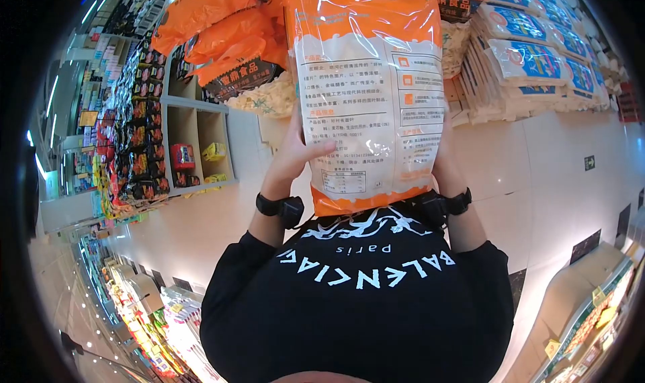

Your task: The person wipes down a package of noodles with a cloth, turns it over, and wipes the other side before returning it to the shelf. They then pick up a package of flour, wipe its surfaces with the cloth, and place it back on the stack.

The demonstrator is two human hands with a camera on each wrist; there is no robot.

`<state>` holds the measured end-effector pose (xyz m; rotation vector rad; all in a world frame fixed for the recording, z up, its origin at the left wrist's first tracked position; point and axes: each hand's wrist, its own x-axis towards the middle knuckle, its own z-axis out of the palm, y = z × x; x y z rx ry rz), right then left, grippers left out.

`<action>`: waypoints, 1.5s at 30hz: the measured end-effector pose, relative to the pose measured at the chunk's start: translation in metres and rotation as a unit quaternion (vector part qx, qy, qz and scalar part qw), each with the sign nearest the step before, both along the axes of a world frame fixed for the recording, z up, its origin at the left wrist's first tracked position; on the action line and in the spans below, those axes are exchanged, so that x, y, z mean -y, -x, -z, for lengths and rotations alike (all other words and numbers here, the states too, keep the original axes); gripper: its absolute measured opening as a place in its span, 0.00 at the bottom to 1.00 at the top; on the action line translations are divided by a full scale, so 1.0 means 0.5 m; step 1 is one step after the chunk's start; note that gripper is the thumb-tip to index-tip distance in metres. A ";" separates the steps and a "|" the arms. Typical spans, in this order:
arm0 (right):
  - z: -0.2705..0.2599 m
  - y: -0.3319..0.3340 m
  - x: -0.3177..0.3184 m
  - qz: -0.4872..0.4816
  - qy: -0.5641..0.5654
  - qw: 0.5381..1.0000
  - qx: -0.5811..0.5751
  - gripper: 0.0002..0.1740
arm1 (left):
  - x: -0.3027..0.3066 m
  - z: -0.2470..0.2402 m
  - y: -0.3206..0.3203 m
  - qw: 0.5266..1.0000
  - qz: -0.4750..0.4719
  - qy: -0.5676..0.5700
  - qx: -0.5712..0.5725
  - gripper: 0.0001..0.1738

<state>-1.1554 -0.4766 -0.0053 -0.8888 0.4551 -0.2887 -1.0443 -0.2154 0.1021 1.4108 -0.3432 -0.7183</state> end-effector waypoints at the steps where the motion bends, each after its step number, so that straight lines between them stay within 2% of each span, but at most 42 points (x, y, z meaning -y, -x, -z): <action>1: -0.008 -0.002 -0.012 0.004 0.006 1.000 0.000 0.26 | -0.008 0.014 0.002 1.000 -0.003 0.019 0.003 0.68; 3: -0.008 -0.004 -0.017 -0.001 0.014 1.000 0.007 0.25 | -0.026 0.054 0.004 0.998 -0.011 0.058 0.011 0.67; 6: 0.007 0.002 -0.009 -0.033 0.003 0.999 0.019 0.25 | -0.060 0.099 -0.012 0.978 -0.020 0.180 -0.102 0.66; 8: 0.008 0.014 -0.009 -0.055 -0.025 0.998 0.020 0.25 | -0.089 0.118 -0.015 0.973 0.015 0.202 -0.114 0.60; 10: 0.019 0.018 -0.020 -0.053 -0.007 0.999 -0.005 0.24 | -0.118 0.191 -0.033 0.963 0.045 0.222 -0.149 0.57; 13: -0.007 0.025 -0.048 -0.036 0.041 0.998 -0.037 0.24 | -0.135 0.275 -0.039 0.978 0.071 0.127 -0.151 0.50; 15: -0.032 0.027 -0.058 -0.034 0.063 0.996 -0.044 0.24 | -0.137 0.298 -0.019 0.966 0.029 0.158 -0.201 0.47; 18: -0.042 0.024 -0.057 -0.051 0.078 0.995 -0.027 0.26 | -0.150 0.338 -0.033 0.908 0.069 0.271 -0.313 0.42; 20: -0.025 0.029 -0.036 -0.065 0.093 0.993 -0.010 0.27 | -0.159 0.363 -0.040 0.879 0.068 0.297 -0.366 0.40; 23: -0.096 0.039 -0.007 -0.109 0.113 0.988 -0.017 0.27 | -0.159 0.337 -0.020 0.882 -0.017 0.243 -0.404 0.39; 26: -0.112 0.044 0.049 -0.128 0.165 0.978 -0.018 0.26 | -0.158 0.337 -0.006 0.894 -0.029 0.215 -0.392 0.39; 27: -0.120 0.046 0.066 -0.115 0.146 0.983 -0.017 0.25 | -0.159 0.338 -0.004 0.898 -0.028 0.211 -0.385 0.39; 29: -0.138 0.019 0.083 0.070 0.150 0.985 -0.045 0.26 | -0.156 0.338 -0.004 0.905 -0.021 0.198 -0.377 0.39; 30: -0.149 0.007 0.096 0.169 0.152 0.972 -0.057 0.26 | -0.152 0.338 -0.006 0.907 -0.018 0.193 -0.375 0.39; 31: -0.165 -0.003 0.097 0.243 0.192 0.951 -0.006 0.27 | -0.149 0.337 -0.005 0.907 -0.014 0.189 -0.377 0.39; 34: -0.236 -0.024 0.036 0.259 0.416 0.865 0.106 0.26 | -0.144 0.334 -0.007 0.911 -0.008 0.180 -0.371 0.40; 36: -0.254 -0.011 -0.010 0.114 0.640 0.749 0.128 0.27 | -0.144 0.332 -0.006 0.914 -0.005 0.176 -0.367 0.40; 37: -0.262 -0.006 -0.032 0.037 0.732 0.667 0.136 0.29 | -0.144 0.331 -0.007 0.915 -0.003 0.173 -0.365 0.40; 39: -0.286 -0.009 -0.069 -0.087 0.841 0.497 0.195 0.35 | -0.142 0.328 -0.006 0.917 -0.001 0.170 -0.361 0.40; 42: -0.316 0.018 -0.117 -0.212 0.779 0.531 0.257 0.38 | -0.141 0.321 -0.007 0.919 0.005 0.166 -0.358 0.41; 45: -0.313 0.039 -0.138 -0.333 0.744 0.507 0.280 0.29 | -0.145 0.315 -0.009 0.921 0.011 0.164 -0.353 0.41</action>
